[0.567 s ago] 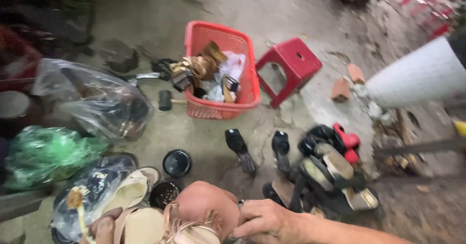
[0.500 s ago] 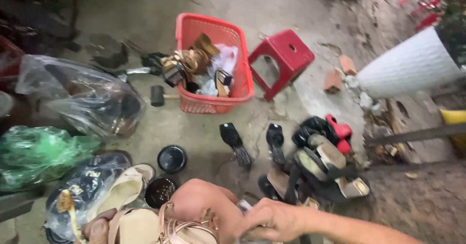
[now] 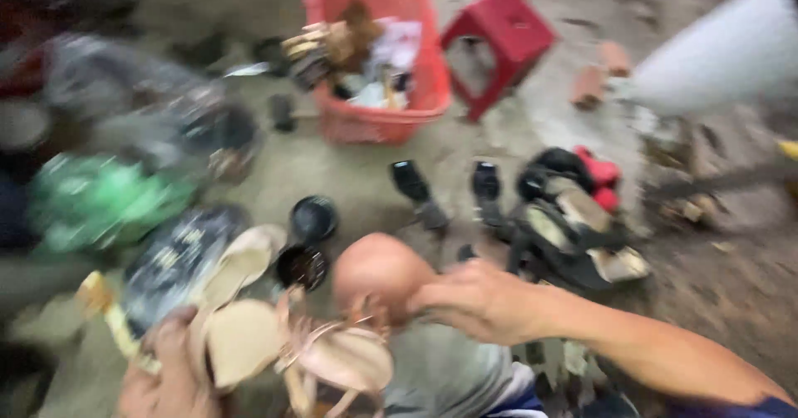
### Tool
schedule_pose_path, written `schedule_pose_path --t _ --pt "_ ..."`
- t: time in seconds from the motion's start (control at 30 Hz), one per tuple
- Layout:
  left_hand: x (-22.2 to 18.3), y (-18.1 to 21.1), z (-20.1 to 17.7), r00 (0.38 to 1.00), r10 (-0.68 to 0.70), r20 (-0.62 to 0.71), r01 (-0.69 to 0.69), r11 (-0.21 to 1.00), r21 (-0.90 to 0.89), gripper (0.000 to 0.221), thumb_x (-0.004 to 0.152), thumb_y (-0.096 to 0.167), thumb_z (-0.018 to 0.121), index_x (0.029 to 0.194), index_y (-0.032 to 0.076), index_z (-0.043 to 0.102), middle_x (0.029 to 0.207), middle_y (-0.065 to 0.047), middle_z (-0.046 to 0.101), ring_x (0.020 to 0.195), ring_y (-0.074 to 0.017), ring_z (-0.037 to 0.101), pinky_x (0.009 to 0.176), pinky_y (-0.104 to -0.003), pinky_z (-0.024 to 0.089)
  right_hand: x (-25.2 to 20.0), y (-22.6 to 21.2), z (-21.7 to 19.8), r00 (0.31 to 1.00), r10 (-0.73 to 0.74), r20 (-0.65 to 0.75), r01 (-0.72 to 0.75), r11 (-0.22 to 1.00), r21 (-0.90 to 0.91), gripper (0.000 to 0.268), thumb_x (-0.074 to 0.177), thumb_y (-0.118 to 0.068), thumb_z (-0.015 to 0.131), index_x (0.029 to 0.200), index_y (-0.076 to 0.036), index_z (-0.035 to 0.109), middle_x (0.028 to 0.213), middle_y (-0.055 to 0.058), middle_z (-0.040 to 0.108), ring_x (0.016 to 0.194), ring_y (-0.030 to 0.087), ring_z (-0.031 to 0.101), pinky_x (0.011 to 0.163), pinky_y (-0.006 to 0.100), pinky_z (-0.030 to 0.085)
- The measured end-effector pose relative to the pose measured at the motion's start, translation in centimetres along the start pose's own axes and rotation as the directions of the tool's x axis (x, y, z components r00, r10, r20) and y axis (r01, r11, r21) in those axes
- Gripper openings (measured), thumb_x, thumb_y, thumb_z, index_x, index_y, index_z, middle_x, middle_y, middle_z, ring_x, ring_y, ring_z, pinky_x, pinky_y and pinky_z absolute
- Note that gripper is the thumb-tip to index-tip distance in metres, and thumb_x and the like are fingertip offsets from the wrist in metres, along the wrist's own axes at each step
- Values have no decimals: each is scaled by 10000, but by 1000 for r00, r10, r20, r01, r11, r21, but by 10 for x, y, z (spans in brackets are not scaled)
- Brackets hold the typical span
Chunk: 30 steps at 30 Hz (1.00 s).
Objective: Applying adhesive to the straps and sole of a sandal for repair using a small applicator tool.
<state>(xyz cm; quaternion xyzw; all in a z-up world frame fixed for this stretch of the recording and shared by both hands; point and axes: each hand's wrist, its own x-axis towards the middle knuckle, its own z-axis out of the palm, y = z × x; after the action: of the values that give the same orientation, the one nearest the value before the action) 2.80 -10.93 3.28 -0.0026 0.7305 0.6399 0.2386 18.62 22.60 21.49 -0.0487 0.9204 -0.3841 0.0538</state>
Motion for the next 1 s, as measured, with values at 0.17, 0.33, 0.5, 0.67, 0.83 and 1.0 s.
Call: schedule_pose_path --t 0.17,0.33,0.5,0.67,0.83,1.0 --pt "15 118 75 951 -32 -308 38 999 14 235 1017 198 568 1011 70 766 963 -9 724 964 -92 652 922 -244 508 3 17 -13 984 172 53 -172 985 -13 263 1027 -287 536 1128 -92 681 1042 74 741 941 241 722 855 367 545" --pt "16 115 105 981 -3 -196 -26 989 -147 193 990 184 608 1003 71 764 998 -37 760 972 -124 686 880 -257 535 -13 8 -32 857 158 -490 -165 986 30 249 981 -141 578 1172 18 602 1117 153 728 1063 256 710 962 346 568" --pt "20 114 142 982 76 -175 -86 995 -51 232 1009 236 580 1030 77 748 1012 -25 762 985 -118 678 912 -282 533 -12 38 -52 978 -14 -208 -7 995 -101 422 917 -128 617 1308 17 548 1327 191 663 1257 311 661 1091 421 538" --pt "23 122 166 983 85 -160 -81 996 36 264 1017 263 565 1037 74 748 1013 -28 762 996 -136 687 882 -306 541 -19 83 -40 964 106 -246 -86 992 93 528 895 -184 692 1355 16 528 1340 175 660 1191 252 689 1036 347 589" --pt "17 132 184 992 17 -128 -8 998 67 289 1005 284 566 1046 78 765 1019 -25 779 980 -107 676 873 -271 539 -12 92 -48 908 156 -388 -72 972 224 400 904 -130 707 1258 13 584 1322 202 665 1277 315 654 1141 408 507" --pt "18 121 197 996 23 -86 -16 997 72 272 995 273 594 1072 78 768 1074 -33 782 1025 -119 682 904 -274 536 -25 105 -54 821 469 -326 -114 694 711 150 890 40 636 1007 -33 575 1302 249 688 1187 317 728 1050 383 590"
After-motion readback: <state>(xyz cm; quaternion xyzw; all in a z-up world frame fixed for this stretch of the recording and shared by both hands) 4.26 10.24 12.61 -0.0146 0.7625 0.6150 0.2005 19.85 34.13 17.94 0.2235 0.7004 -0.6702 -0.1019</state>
